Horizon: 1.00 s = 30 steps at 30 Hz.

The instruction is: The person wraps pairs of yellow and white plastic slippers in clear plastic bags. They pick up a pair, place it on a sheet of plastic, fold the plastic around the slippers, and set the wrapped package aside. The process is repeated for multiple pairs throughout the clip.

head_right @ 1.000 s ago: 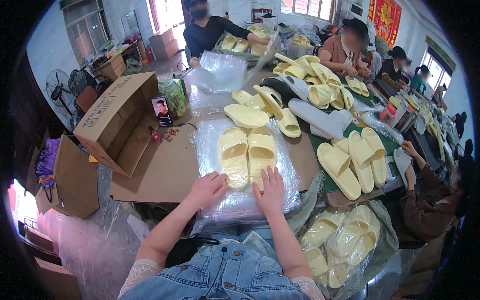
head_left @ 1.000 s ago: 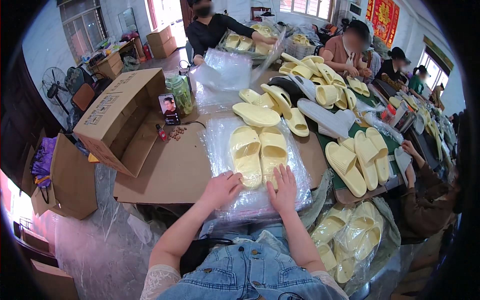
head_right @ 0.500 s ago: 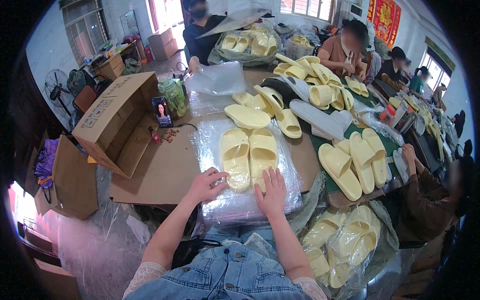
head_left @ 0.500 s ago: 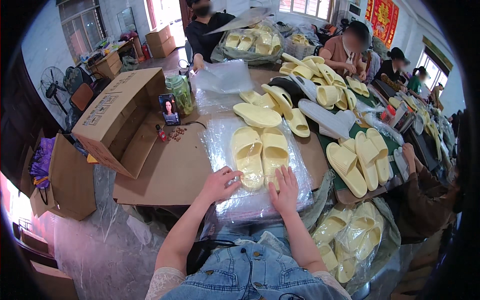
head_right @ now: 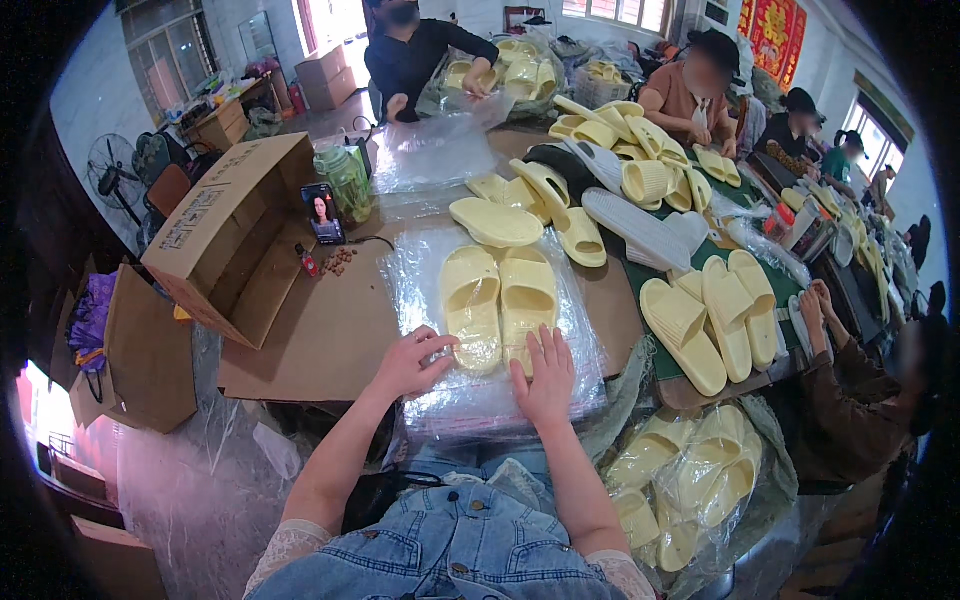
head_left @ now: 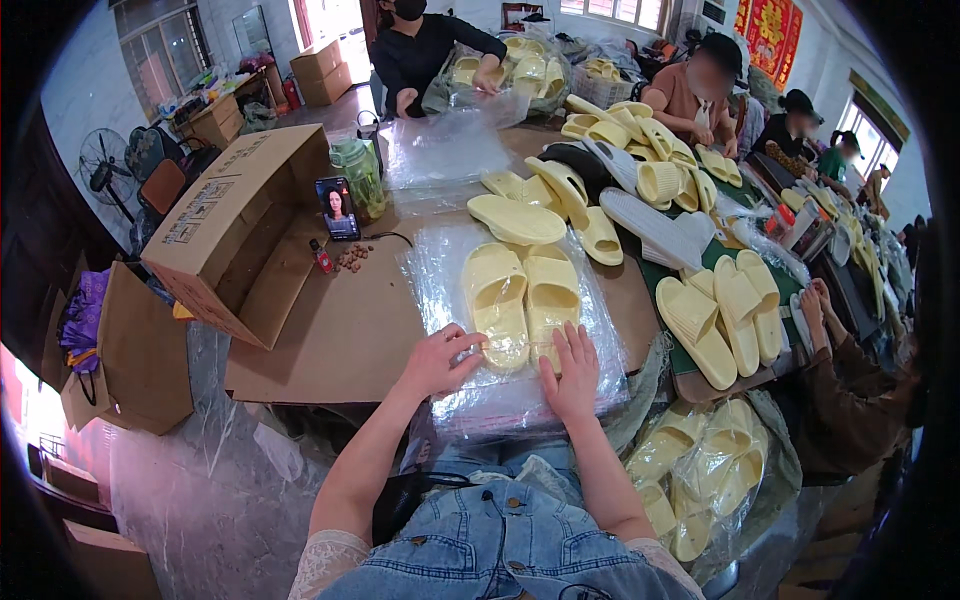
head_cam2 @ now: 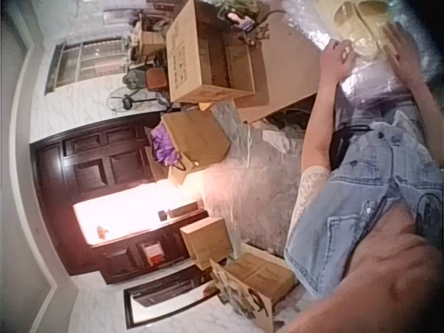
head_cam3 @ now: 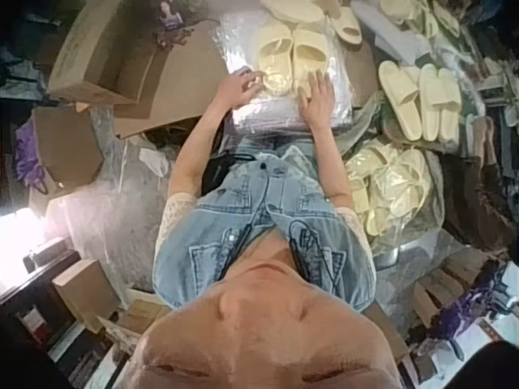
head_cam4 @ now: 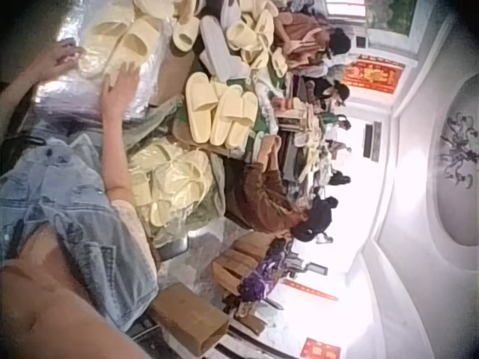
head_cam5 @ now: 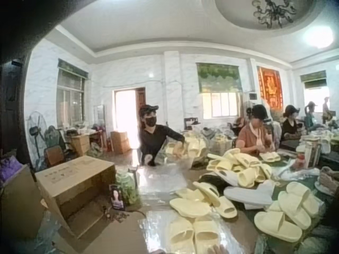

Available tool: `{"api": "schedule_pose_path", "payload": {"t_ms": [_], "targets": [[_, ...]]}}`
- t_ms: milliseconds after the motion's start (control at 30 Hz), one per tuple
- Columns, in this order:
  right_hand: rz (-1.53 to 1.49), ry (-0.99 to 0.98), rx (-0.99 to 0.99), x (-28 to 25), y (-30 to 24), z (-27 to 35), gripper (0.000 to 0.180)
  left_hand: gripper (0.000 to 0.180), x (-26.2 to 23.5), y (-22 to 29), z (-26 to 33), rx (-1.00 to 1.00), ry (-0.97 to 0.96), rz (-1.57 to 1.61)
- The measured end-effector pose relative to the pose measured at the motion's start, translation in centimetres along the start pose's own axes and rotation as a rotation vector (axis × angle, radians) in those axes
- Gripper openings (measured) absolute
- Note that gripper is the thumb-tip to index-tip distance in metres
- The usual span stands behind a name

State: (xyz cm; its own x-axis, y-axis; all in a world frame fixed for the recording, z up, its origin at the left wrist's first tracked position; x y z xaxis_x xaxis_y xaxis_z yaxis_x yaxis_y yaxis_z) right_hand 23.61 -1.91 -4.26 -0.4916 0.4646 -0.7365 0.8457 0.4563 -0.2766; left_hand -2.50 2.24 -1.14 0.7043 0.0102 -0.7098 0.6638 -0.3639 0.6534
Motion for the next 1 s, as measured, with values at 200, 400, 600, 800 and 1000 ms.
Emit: {"api": "schedule_pose_path", "payload": {"t_ms": [200,400,600,800,1000], "targets": [[0.003,0.007,0.001,0.01,0.01,-0.03,0.053,0.032,0.25,-0.32,-0.05,0.029,0.03,-0.029],[0.007,0.007,0.009,-0.12,-0.08,-0.08,0.053,0.033,0.25,-0.36,-0.07,0.028,0.013,-0.038],[0.005,0.028,0.0,-0.16,-0.19,-0.02,0.052,0.032,0.14,-0.27,-0.07,0.033,0.011,-0.042],[-0.011,0.029,0.011,-0.07,-0.12,-0.02,0.053,0.031,0.49,-0.58,-0.04,0.006,0.012,-0.052],[-0.011,0.019,0.024,-0.15,-0.09,-0.02,0.052,0.032,0.53,-0.65,0.12,0.012,0.017,-0.069]]}}
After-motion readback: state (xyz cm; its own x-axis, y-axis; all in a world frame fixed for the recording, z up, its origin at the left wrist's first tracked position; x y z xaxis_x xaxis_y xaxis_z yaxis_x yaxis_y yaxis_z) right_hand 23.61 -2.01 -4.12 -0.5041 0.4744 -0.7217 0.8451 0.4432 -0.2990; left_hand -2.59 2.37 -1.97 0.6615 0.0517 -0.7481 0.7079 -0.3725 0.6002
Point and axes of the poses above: each hand's wrist, its own z-axis away from the middle knuckle, its own x-axis out of the palm, y = z × x, the point moved 2 cm from there along -z, towards the middle knuckle, and after that the axes turned 12 degrees about -x, right-handed, at the moved point
